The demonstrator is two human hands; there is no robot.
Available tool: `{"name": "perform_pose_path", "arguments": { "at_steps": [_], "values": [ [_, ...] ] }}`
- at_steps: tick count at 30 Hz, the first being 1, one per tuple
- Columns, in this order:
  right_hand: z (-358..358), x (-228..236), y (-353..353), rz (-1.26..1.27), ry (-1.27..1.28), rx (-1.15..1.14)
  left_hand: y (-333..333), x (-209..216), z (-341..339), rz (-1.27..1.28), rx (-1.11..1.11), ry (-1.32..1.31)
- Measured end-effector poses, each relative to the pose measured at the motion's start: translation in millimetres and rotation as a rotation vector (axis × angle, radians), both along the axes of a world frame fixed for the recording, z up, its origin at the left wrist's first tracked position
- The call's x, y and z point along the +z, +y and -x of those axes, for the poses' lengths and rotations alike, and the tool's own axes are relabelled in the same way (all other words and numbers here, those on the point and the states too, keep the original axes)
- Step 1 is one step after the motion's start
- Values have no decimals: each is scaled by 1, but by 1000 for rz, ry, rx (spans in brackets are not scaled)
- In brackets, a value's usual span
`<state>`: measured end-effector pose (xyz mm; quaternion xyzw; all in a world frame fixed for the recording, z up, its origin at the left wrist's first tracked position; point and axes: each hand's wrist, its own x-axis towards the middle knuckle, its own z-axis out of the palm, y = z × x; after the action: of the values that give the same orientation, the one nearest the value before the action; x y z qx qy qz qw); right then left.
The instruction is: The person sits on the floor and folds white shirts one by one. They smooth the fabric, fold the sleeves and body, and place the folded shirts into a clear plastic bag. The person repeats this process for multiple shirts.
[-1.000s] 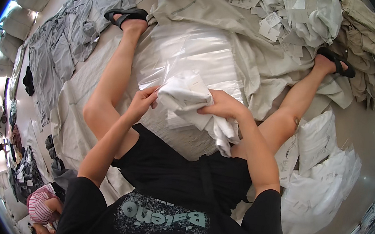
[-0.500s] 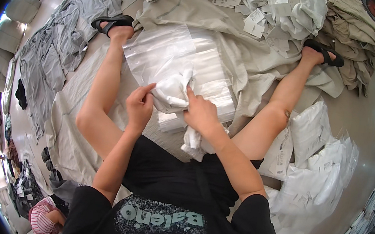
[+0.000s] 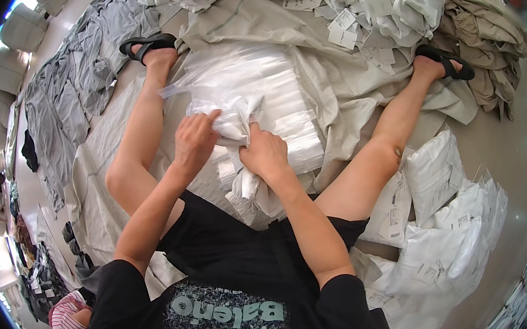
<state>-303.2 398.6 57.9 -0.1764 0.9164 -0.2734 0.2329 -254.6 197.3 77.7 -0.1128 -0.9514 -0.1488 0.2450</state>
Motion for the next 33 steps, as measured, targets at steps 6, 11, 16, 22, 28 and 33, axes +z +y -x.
{"name": "perform_pose_path", "arguments": {
  "at_steps": [6, 11, 16, 22, 28, 33],
  "values": [
    [7, 13, 0, 41, -36, -159, -10, -15, -4, 33, 79, -67],
    [5, 5, -18, 123, -22, -166, 22, -4, -2, 27, -169, 50],
    [0, -7, -16, 422, -63, -259, 1, 5, 14, -156, 173, 301],
    [3, -40, -22, 800, -225, -363, -16, 1, 10, -162, -19, 122],
    [1, -10, -15, 604, -96, -369, -18, -3, -9, -130, -286, -77],
    [0, -26, -5, 962, -285, -397, -35, -25, 1, -280, 175, -46]
  ]
}}
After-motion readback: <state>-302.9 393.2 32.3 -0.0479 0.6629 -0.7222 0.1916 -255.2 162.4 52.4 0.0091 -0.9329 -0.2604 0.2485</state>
